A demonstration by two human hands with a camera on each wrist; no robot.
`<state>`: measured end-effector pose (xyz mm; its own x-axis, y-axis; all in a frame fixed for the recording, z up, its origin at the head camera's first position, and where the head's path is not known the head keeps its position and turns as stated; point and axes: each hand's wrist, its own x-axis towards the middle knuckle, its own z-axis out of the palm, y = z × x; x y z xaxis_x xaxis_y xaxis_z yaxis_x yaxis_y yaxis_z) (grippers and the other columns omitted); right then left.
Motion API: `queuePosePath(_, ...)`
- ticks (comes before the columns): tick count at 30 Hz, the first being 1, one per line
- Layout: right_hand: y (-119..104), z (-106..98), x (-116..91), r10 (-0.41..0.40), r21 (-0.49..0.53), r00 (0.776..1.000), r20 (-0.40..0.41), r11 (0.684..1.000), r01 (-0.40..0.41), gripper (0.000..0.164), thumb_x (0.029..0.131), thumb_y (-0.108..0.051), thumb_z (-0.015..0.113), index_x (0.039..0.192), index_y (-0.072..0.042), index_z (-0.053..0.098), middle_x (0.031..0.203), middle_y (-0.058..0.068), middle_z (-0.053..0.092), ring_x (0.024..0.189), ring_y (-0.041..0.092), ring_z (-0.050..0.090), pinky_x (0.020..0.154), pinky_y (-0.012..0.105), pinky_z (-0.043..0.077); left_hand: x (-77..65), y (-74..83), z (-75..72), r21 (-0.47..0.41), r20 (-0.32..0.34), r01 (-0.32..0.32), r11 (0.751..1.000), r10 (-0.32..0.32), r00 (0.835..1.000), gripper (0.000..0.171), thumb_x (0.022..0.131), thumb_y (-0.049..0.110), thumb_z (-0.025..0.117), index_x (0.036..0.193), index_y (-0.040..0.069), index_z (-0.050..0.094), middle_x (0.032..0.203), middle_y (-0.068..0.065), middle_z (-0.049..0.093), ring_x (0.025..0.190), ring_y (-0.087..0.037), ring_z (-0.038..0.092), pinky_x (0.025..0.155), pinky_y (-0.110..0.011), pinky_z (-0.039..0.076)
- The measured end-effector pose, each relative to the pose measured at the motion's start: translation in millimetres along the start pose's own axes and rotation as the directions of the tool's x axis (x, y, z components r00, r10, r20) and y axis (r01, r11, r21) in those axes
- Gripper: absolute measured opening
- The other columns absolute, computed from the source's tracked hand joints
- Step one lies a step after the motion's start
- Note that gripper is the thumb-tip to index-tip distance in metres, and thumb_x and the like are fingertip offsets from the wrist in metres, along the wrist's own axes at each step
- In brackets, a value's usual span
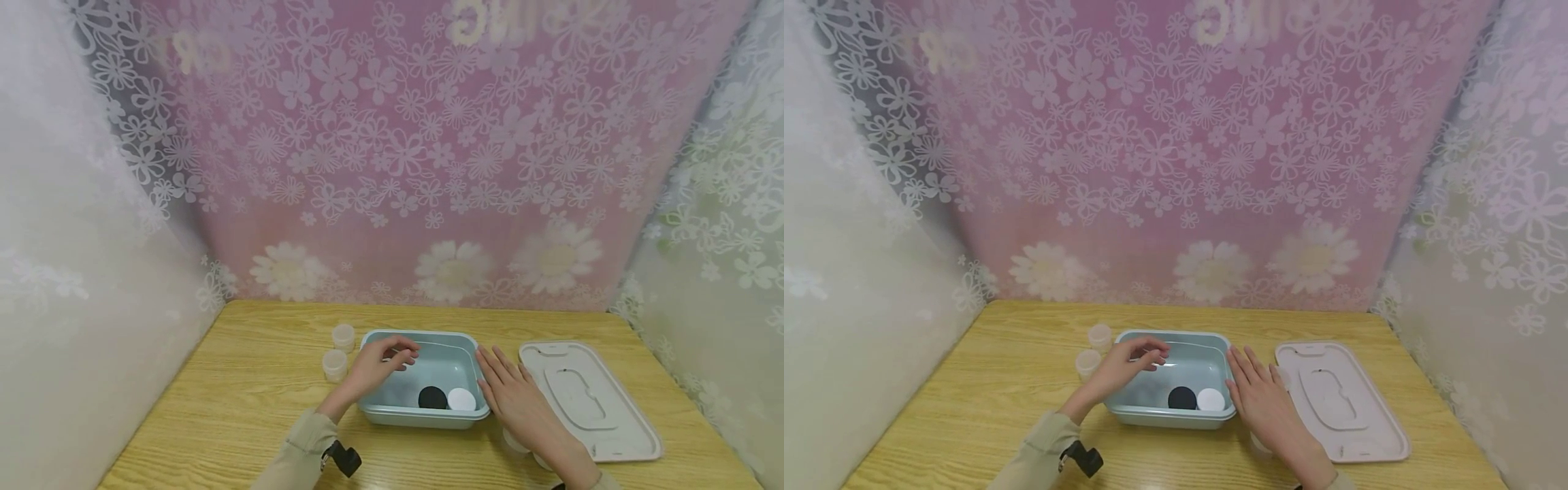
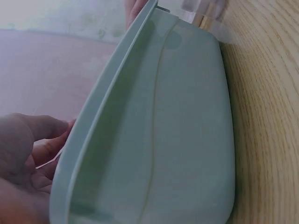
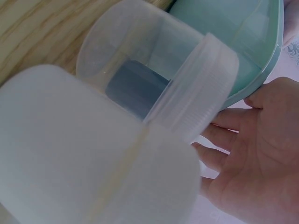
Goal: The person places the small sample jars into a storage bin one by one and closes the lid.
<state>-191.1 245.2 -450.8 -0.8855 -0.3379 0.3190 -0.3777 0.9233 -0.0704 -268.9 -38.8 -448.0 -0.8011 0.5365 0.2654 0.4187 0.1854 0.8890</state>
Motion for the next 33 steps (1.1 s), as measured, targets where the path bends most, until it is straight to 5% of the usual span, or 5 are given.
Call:
queuePosePath(8,0,1,0,-0.009,-0.013,1.0,-0.007,1.0,0.009,0.055,0.104,-0.024,0.057,0.153,-0.004,0.044,0.157,0.011,0.044,0.146,0.035,0.038,0.11,0.067,0.036,-10.6,-1.8,-25.0,-0.056,-0.182,0.024,0.998,-0.034,0.983,0.028,0.106,0.016,0.055,0.127,0.0,0.065,0.121,-0.02,0.069,0.108,-0.036,0.069,0.089,-0.032,0.06)
queuePosePath(16,-1,-1,0,-0.002,0.0,1.0,-0.004,1.0,0.002,0.055,0.105,-0.024,0.057,0.154,-0.003,0.043,0.157,0.012,0.044,0.146,0.035,0.038,0.111,0.067,0.034,-23.4,-9.1,-51.1,-0.028,-0.424,0.07,0.997,-0.075,0.902,0.023,0.102,0.011,0.062,0.121,0.002,0.069,0.117,-0.016,0.071,0.104,-0.031,0.07,0.085,-0.034,0.061)
queuePosePath(22,-1,-2,1,-0.002,-0.001,1.0,0.0,1.0,0.002,0.055,0.105,-0.024,0.057,0.154,-0.003,0.043,0.157,0.012,0.044,0.146,0.035,0.037,0.11,0.067,0.035,-37.4,-15.6,-67.6,0.067,-0.502,0.16,0.985,-0.105,0.858,0.026,0.099,0.013,0.067,0.124,0.006,0.069,0.12,-0.01,0.071,0.111,-0.028,0.067,0.091,-0.039,0.059)
queuePosePath(33,-2,-2,0,0.003,0.003,1.0,0.007,1.0,-0.003,0.055,0.105,-0.024,0.056,0.154,-0.003,0.042,0.158,0.012,0.043,0.147,0.036,0.037,0.111,0.067,0.034,-58.3,-33.1,-80.8,0.115,-0.478,0.241,0.964,-0.159,0.864,0.042,0.09,0.007,0.077,0.129,0.0,0.064,0.126,-0.018,0.066,0.117,-0.034,0.063,0.098,-0.048,0.054)
